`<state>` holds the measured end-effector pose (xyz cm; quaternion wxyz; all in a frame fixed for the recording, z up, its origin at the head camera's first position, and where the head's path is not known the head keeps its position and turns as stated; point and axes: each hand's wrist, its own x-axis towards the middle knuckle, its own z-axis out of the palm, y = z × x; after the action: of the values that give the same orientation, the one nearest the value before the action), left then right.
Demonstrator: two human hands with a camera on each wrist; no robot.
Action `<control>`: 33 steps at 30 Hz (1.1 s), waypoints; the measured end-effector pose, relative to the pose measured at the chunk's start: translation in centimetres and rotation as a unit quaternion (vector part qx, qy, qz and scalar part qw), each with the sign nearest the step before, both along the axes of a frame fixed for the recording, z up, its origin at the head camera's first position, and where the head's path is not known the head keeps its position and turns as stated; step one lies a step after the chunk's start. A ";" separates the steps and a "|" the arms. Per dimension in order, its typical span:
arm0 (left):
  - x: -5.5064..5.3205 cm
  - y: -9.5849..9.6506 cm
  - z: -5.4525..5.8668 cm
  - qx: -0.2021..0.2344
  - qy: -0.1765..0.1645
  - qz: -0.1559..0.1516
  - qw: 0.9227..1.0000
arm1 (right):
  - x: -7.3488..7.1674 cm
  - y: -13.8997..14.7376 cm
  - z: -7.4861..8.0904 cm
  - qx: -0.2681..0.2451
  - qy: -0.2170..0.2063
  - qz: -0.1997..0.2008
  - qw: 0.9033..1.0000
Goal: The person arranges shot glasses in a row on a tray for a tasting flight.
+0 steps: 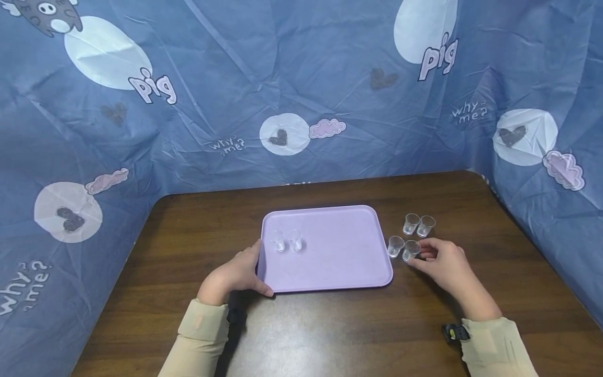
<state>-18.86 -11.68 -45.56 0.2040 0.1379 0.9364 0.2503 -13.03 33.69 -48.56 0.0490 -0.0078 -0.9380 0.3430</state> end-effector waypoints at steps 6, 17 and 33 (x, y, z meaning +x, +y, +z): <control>0.0 0.0 0.0 0.000 0.000 0.001 1.000 | -0.2 -0.3 0.0 -0.010 -0.016 0.000 1.000; -0.1 0.1 0.0 0.000 0.001 0.001 1.000 | -0.4 -0.3 0.1 -0.020 -0.018 0.001 1.000; -0.2 0.2 -0.1 -0.022 -0.001 -0.004 1.000 | 0.2 0.0 1.1 -0.011 0.031 -0.009 0.999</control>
<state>-19.03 -11.49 -45.69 0.2090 0.1366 0.9409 0.2287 -12.85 33.74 -47.42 0.0811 -0.0066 -0.9321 0.3531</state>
